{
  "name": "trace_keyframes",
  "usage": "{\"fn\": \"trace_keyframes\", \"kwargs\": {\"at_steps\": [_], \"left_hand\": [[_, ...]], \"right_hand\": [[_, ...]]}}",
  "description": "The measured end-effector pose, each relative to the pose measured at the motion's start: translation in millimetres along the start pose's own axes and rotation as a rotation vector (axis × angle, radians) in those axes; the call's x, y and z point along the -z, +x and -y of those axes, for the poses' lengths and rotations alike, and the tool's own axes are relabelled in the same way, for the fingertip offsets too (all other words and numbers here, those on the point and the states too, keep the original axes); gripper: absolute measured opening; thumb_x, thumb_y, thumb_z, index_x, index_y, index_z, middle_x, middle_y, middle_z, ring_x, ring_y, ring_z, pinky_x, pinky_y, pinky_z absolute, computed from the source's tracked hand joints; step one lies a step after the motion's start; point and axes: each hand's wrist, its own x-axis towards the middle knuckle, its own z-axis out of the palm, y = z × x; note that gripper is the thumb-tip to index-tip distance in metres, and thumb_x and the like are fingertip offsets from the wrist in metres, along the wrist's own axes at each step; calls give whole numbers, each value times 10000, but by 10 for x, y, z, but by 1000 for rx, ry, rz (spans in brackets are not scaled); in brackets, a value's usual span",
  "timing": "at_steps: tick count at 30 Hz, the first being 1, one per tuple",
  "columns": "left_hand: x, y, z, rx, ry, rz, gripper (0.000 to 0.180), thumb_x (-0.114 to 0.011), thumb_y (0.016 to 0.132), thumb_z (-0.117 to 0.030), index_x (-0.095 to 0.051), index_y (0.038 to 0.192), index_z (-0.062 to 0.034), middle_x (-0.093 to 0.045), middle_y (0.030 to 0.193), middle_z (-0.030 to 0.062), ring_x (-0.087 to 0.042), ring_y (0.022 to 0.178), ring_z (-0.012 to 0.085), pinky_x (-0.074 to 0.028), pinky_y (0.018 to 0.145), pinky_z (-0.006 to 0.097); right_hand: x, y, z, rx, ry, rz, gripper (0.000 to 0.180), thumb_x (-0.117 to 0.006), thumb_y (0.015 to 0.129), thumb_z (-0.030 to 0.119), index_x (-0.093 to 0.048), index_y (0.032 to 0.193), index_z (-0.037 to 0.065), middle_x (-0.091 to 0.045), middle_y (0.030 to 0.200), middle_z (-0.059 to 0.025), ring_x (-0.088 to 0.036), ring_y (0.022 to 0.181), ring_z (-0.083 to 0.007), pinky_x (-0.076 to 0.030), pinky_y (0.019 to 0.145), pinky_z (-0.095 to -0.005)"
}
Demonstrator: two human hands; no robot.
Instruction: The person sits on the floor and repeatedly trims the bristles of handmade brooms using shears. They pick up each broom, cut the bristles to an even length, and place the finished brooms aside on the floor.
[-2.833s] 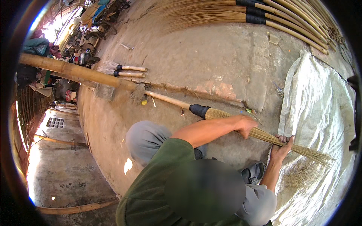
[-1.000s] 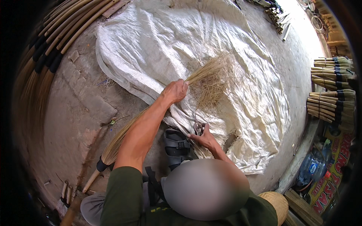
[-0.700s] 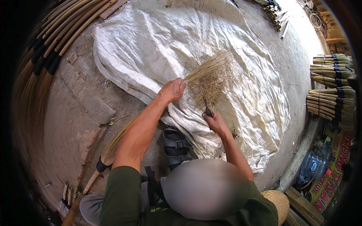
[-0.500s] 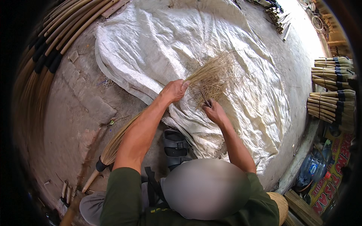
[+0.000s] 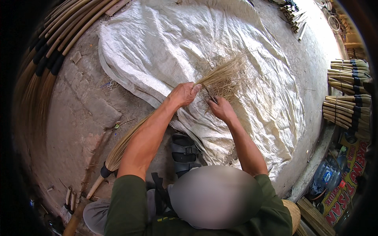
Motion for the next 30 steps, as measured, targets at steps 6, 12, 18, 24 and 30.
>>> {"fn": "trace_keyframes", "kwargs": {"at_steps": [6,12,18,24,30], "left_hand": [[3,4,-25,-28,-63,113,606,-433,1049,-513,-659,945,40,-664,911,333,-649,902,493,-509,796,513],[-36,12,18,-57,-126,95,526,-463,1059,-460,-648,1011,29,-656,934,345,-637,902,491,-509,810,488],[-20,-52,194,-58,-292,95,450,-491,1074,-419,-593,1130,16,-642,942,170,-561,888,230,-483,824,390],[-7,-54,274,-52,-334,125,423,-496,1077,-397,-610,1116,8,-644,931,123,-542,882,181,-477,830,353],[12,-109,194,-76,-319,88,406,-498,1076,-383,-602,1101,9,-622,871,123,-527,818,206,-476,769,384]], "right_hand": [[7,-2,83,-12,-138,-35,477,-597,950,501,-699,1008,39,-701,938,-285,-666,959,-481,-511,837,-542],[-45,31,-7,-3,-146,-126,512,-574,978,554,-729,976,66,-697,847,-257,-672,855,-457,-497,786,-533],[-81,-62,-159,-1,-18,-22,595,-606,935,601,-703,980,16,-700,906,-287,-676,925,-473,-513,824,-535],[-143,-72,-79,5,4,36,651,-579,941,620,-679,986,-21,-698,965,-303,-671,981,-475,-505,871,-526],[-174,-89,-18,28,-12,-12,603,-589,950,579,-666,973,-19,-696,967,-303,-663,983,-482,-498,857,-530]]}}
